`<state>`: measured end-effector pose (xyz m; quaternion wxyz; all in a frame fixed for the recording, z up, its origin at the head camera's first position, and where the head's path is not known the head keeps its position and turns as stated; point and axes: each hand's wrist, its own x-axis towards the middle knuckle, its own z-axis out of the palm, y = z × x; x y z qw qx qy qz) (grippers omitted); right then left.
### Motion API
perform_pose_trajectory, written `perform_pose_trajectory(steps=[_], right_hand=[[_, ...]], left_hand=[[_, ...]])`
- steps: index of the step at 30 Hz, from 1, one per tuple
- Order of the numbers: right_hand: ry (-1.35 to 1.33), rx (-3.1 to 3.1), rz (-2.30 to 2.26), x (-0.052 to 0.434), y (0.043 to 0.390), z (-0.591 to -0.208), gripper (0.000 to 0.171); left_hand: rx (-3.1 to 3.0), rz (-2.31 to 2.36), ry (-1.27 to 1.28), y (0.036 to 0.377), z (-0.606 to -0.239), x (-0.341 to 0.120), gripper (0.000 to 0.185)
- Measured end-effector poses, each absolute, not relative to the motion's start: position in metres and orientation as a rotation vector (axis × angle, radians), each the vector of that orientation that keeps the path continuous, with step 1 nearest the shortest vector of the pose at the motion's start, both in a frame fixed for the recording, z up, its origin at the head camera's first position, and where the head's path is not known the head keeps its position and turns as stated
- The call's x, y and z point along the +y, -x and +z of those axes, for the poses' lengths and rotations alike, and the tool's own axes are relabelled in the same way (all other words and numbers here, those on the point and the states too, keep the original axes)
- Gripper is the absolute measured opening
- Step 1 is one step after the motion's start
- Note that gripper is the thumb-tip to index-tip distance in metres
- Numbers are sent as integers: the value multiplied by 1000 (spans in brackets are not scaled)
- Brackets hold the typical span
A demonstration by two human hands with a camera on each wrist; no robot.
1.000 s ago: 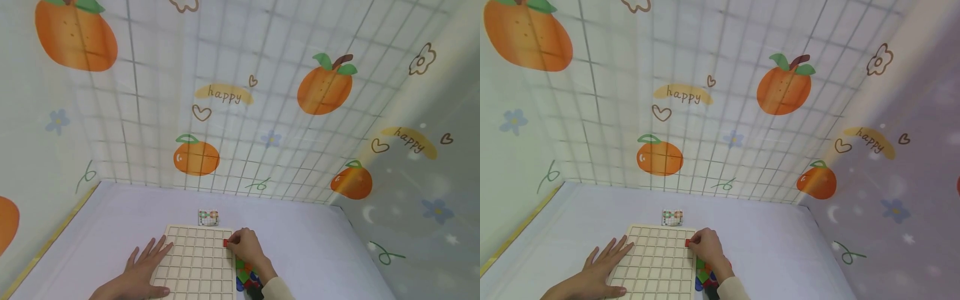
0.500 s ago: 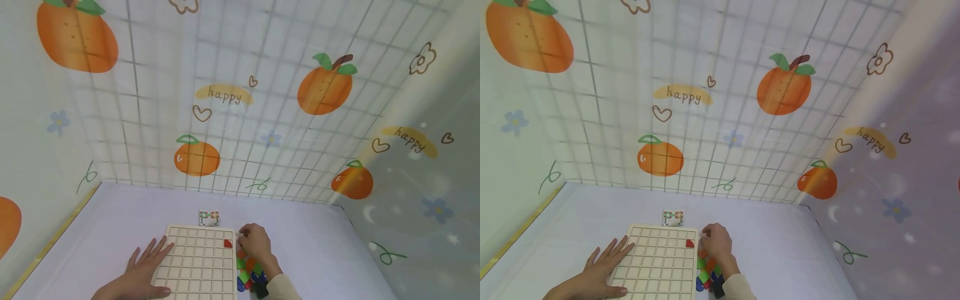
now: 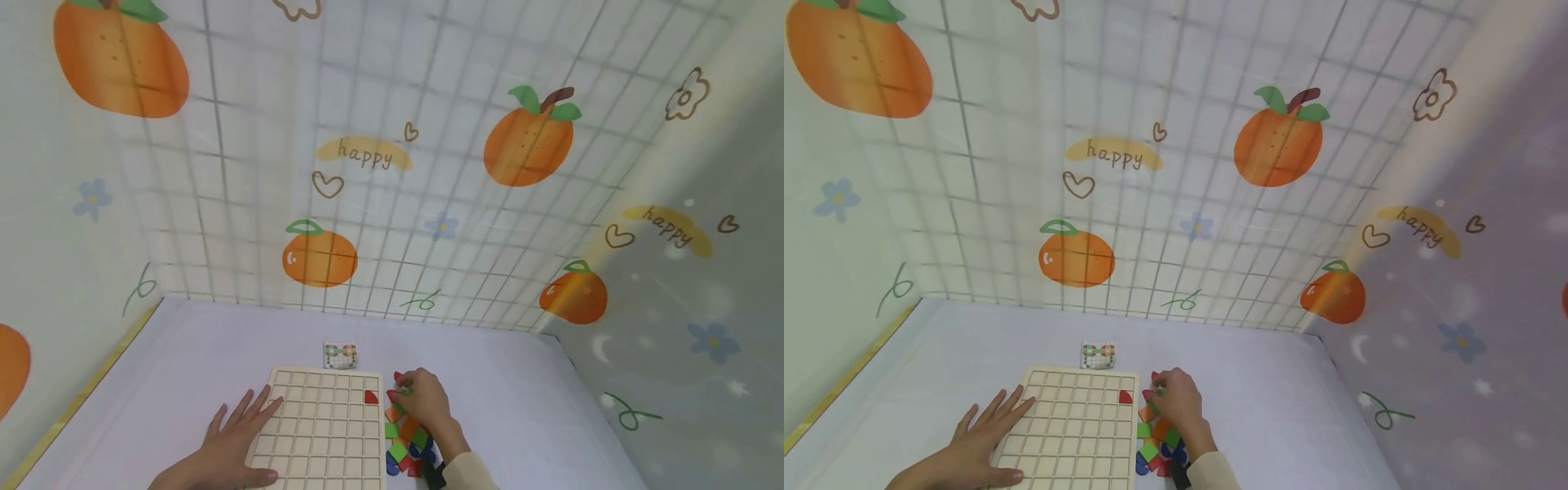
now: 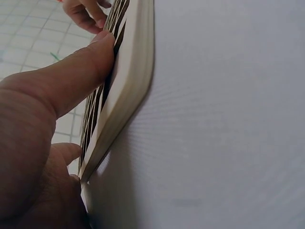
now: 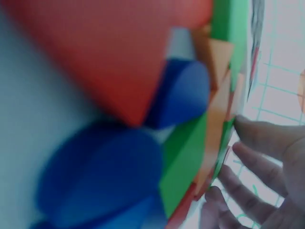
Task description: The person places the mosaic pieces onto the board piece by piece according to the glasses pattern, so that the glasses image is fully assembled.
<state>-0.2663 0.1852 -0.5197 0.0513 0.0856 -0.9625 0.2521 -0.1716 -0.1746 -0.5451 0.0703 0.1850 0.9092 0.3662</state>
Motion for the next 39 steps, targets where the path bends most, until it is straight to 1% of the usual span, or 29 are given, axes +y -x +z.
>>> perform_pose_trajectory(steps=[3, 8, 12, 19, 28, 32, 35, 39], right_hand=[[-369, -2938, 726, 186, 265, -521, 17], [-539, -3005, 753, 190, 261, -519, 14], [-630, -3040, 626, 195, 257, -514, 15], [-686, -3045, 455, 195, 257, -509, 16], [-724, -3032, 473, 193, 260, -510, 17], [-721, -2953, 436, 190, 263, -508, 10], [-738, -2869, 461, 184, 266, -507, 9], [-830, -2808, 557, 168, 272, -507, 10]], left_hand=[[2753, 1147, -574, 170, -548, -176, 111], [2778, 1168, -613, 170, -552, -176, 110], [2784, 1146, -632, 170, -554, -176, 110], [2769, 1155, -612, 170, -552, -176, 110], [2735, 1069, -534, 172, -544, -176, 117], [2735, 1069, -537, 172, -544, -176, 117], [2742, 1068, -542, 173, -546, -176, 116], [2751, 1074, -552, 174, -549, -176, 116]])
